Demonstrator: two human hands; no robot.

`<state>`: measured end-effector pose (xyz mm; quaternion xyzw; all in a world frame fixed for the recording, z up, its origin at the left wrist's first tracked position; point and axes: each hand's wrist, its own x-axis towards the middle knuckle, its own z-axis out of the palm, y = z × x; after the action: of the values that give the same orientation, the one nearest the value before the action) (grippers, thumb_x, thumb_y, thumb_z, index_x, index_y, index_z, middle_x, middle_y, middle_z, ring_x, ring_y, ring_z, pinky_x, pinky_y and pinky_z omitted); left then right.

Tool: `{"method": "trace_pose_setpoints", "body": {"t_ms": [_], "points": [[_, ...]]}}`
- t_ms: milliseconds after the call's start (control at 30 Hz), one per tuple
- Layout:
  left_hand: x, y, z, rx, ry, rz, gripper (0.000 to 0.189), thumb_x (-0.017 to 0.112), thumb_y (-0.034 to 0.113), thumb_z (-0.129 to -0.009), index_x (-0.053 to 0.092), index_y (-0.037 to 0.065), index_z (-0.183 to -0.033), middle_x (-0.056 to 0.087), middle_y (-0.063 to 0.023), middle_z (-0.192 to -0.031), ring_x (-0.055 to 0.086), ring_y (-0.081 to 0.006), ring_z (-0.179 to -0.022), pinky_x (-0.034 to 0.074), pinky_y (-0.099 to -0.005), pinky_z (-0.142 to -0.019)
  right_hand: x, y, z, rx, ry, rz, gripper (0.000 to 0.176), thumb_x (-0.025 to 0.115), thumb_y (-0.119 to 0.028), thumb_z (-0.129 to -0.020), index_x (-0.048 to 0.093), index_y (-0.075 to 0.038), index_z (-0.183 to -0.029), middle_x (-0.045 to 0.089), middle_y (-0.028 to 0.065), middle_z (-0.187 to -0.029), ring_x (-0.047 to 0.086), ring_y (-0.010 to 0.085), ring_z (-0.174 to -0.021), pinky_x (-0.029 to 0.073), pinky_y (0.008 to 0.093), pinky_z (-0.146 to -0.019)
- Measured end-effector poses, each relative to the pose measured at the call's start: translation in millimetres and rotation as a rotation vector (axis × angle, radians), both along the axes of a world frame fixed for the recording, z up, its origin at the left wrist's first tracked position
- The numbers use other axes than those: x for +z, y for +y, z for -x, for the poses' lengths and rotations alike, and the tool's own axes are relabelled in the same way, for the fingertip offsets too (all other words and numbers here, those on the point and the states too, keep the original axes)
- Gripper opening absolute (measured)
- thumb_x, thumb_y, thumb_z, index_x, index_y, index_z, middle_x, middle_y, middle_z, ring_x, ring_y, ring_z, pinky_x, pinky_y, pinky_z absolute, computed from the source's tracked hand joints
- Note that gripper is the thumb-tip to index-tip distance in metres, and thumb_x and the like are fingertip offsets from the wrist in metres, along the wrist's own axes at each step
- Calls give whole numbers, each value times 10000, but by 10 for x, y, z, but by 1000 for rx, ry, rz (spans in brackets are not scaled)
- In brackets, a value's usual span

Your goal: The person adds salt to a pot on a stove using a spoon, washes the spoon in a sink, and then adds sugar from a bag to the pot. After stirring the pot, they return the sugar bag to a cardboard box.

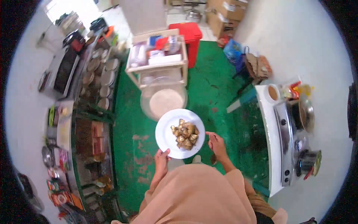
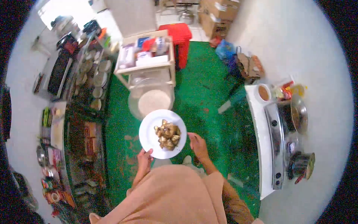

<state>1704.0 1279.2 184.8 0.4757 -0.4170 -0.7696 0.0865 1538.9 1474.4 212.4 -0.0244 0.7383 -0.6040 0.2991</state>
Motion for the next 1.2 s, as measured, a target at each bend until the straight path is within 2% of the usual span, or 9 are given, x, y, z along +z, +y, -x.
{"method": "trace_pose_setpoints", "body": {"t_ms": [133, 200, 367, 733, 800, 933, 1067, 1133, 1200], "points": [[21, 733, 1242, -180, -14, -95, 122, 604, 102, -813, 594, 83, -933, 581, 43, -720, 464, -34, -530, 350, -177, -430, 125, 916, 624, -201, 35, 22, 289, 490, -271, -920, 616, -37, -1031, 424, -43, -561, 380, 53, -498, 300, 211, -453], [-19, 738, 1546, -241, 17, -120, 121, 603, 103, -815, 598, 81, -934, 580, 46, -715, 463, -31, -531, 353, -170, -426, 54, 966, 726, -390, 47, -51, 271, 515, -254, -907, 620, -32, -1021, 424, -45, -562, 366, 48, -485, 282, 211, -441], [-95, 701, 2636, -220, 78, -153, 111, 591, 93, -821, 601, 81, -932, 576, 45, -709, 459, -33, -527, 365, -166, -429, 37, 1162, 1477, -422, 137, -36, 298, 496, -280, -920, 620, -24, -1008, 388, -39, -520, 320, 35, -439, 235, 213, -402], [-442, -560, 5590, 171, 199, 32, 130, 647, 68, -760, 567, 99, -858, 567, 18, -714, 470, -68, -515, 384, -192, -429, -487, 616, 4015, -162, 317, -310, 374, 466, -361, -922, 629, -28, -975, 431, -7, -541, 385, 66, -480, 294, 248, -447], [-484, -854, 6027, 215, 186, 23, 131, 637, 53, -765, 559, 81, -866, 576, -7, -730, 493, -84, -524, 403, -189, -434, -457, 430, 4421, -133, 391, -276, 385, 467, -373, -919, 631, -30, -973, 432, -6, -540, 386, 68, -481, 300, 251, -452], [-391, -1190, 6669, 332, 238, -37, 128, 619, 35, -775, 554, 61, -882, 582, -18, -734, 518, -99, -533, 406, -192, -414, -132, 279, 5043, -146, 245, -295, 384, 453, -365, -926, 635, -29, -964, 438, 4, -526, 379, 70, -473, 304, 251, -447], [-397, -1498, 7269, 383, 217, -51, 164, 609, 35, -780, 542, 83, -921, 555, -26, -800, 494, -110, -629, 401, -218, -503, -399, 144, 5661, -77, 273, -295, 360, 439, -337, -935, 639, -39, -956, 441, 5, -519, 377, 70, -461, 300, 250, -440], [-608, -1546, 7581, 438, 98, -90, 116, 591, 9, -781, 544, 45, -881, 576, -47, -708, 517, -137, -489, 384, -206, -366, -320, 79, 5881, -13, 291, -317, 357, 441, -337, -934, 640, -42, -960, 442, 6, -515, 384, 70, -458, 301, 248, -439], [-1022, -1662, 7852, 492, 233, -90, 122, 593, 12, -778, 546, 46, -884, 569, -47, -694, 516, -154, -490, 392, -223, -372, -379, -40, 6293, 47, 335, -312, 353, 442, -336, -934, 640, -45, -963, 443, 7, -511, 392, 69, -456, 303, 247, -439]]}}
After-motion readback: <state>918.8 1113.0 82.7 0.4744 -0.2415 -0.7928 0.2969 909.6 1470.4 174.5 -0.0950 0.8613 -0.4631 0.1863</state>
